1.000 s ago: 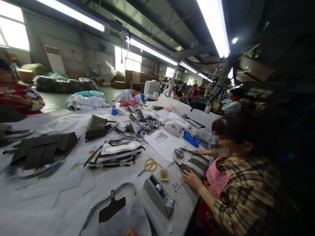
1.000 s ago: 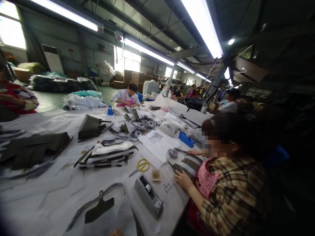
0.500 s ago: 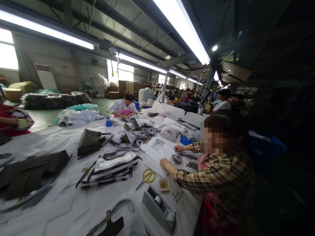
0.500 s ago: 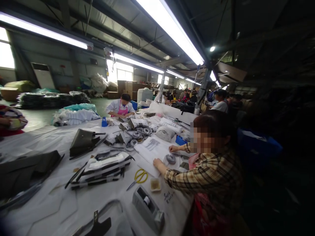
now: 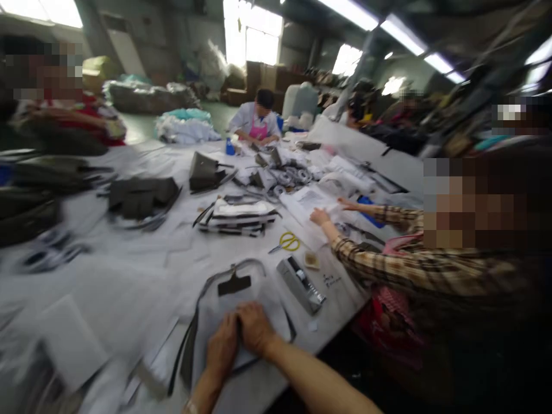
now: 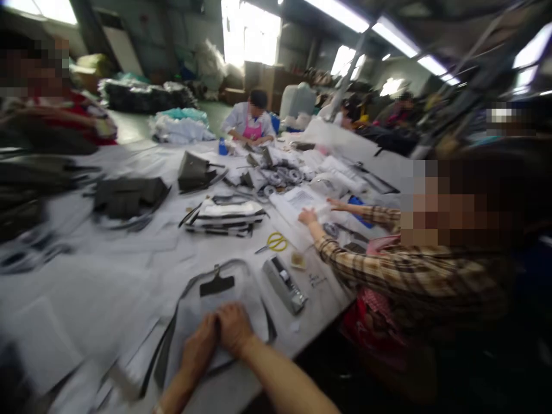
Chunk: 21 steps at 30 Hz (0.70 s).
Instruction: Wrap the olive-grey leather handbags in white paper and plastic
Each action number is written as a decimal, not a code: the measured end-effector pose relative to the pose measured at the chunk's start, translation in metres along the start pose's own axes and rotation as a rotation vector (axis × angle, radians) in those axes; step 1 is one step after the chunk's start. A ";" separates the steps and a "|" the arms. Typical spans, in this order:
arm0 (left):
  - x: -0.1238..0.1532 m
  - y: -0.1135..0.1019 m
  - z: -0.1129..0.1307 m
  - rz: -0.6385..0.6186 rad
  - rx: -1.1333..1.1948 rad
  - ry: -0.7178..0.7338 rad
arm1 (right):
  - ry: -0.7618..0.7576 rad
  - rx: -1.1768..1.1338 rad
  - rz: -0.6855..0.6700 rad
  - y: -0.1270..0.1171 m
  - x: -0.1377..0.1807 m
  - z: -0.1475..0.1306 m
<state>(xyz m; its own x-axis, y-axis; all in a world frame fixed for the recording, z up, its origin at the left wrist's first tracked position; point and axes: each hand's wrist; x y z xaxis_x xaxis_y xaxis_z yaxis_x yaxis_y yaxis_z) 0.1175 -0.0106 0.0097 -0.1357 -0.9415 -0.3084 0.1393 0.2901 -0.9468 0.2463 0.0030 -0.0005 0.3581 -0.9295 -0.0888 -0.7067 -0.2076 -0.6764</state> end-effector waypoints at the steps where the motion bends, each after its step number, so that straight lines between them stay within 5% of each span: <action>1: 0.009 0.003 0.001 -0.079 -0.028 0.036 | 0.036 0.002 -0.041 -0.005 -0.002 -0.002; 4: 0.019 0.010 0.000 -0.203 -0.083 0.083 | 0.130 0.031 -0.155 -0.014 -0.023 -0.001; 14: 0.017 0.022 -0.003 -0.077 -0.095 0.014 | -0.107 0.286 0.012 -0.006 -0.011 0.010; 21: 0.006 0.014 -0.001 -0.159 -0.060 -0.131 | -0.049 0.314 -0.052 -0.021 -0.023 0.009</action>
<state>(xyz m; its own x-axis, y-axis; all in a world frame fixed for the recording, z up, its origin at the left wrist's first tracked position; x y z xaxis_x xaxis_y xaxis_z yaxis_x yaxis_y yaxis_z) 0.1172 -0.0123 -0.0053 -0.0216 -0.9893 -0.1443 0.0670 0.1425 -0.9875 0.2582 0.0314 0.0094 0.4232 -0.9027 -0.0777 -0.4665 -0.1436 -0.8728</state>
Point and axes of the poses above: each hand's wrist, its own x-axis away from the middle knuckle, its own y-axis out of the palm, z = x × y, and after that the axes turned 14 degrees about -x, right-handed
